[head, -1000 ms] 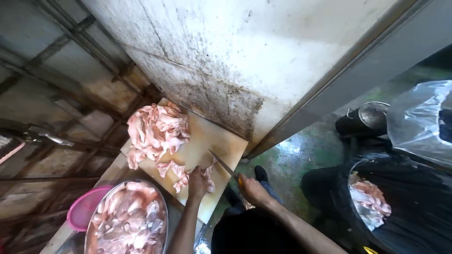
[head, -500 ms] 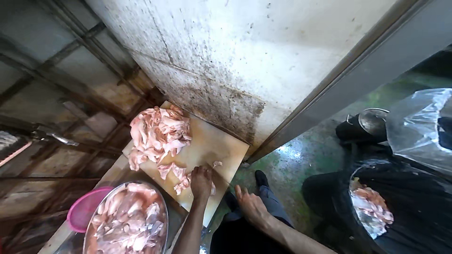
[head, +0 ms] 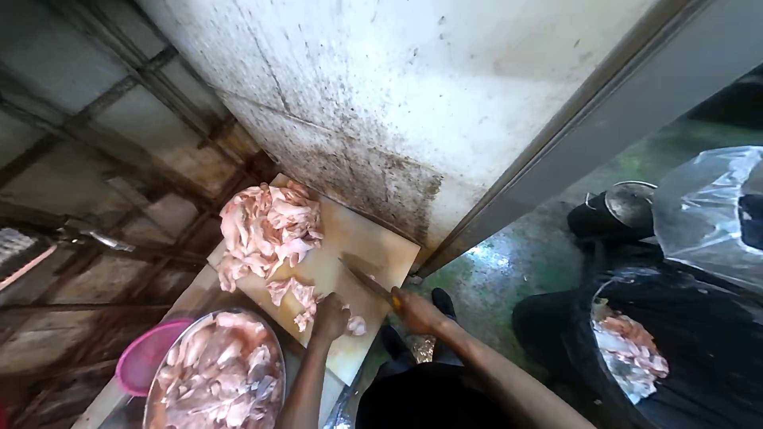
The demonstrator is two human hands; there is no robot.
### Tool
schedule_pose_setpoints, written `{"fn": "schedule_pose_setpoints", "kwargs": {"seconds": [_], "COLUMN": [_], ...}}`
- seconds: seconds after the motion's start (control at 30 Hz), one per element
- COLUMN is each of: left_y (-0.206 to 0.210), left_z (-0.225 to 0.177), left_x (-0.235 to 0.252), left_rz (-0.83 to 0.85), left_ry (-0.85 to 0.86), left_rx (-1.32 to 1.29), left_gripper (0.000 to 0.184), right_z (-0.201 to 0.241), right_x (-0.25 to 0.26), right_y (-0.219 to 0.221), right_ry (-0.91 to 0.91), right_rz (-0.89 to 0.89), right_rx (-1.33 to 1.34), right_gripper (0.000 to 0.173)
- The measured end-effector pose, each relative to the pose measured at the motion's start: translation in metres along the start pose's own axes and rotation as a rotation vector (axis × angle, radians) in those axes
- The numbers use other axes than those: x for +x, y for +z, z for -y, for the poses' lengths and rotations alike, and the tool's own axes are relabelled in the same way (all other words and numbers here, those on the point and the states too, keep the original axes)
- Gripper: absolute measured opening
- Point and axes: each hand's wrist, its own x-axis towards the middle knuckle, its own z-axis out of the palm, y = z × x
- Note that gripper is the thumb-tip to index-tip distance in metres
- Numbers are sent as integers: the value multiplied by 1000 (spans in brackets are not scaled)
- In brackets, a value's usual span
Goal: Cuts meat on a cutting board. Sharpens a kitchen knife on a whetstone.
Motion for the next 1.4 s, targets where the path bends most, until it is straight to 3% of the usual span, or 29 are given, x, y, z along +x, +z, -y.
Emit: {"fn": "schedule_pose_setpoints", "kwargs": {"seconds": [0.1, 0.27, 0.37, 0.5, 0.63, 0.73, 0.83, 1.0, 1.23, 1.4], "left_y": [-18, -5, 40, 89, 100, 94, 85, 74, 27, 26], "left_z": [8, -1, 22, 58, 61, 42, 13, 1, 3, 5], "left_x": [-10, -43, -44, -48, -54, -49, -35, -8, -1, -7], "left_rz": [-54, -398, -494, -374, -445, -493, -419, -419, -276, -198], "left_ry": [159, 416, 440, 296, 251, 215, 149, 133, 222, 345], "left_rx": [-234, -646, -450, -182, -177, -127, 23, 124, -304, -766], "left_gripper": [31, 14, 15, 16, 17, 31, 47, 36, 25, 21], "right_z": [-10, -18, -21, -24, -31, -33, -31, -29, -38, -45], "right_x": [-13, -26, -33, -45, -57, -61, -65, -67, -75, -76], "right_y": [-8, -5, 6, 22, 34, 39, 39, 37, 39, 44], "right_ry": [25, 90, 65, 44, 57, 58, 51, 60, 81, 68], "right_rz": [-49, -164, -169, -141, -157, -175, -181, -200, -226, -254], "right_rx": [9, 55, 52, 21, 16, 4, -3, -3, 32, 40], "right_gripper": [40, 44, 42, 40, 36, 36, 36, 36, 35, 34]}}
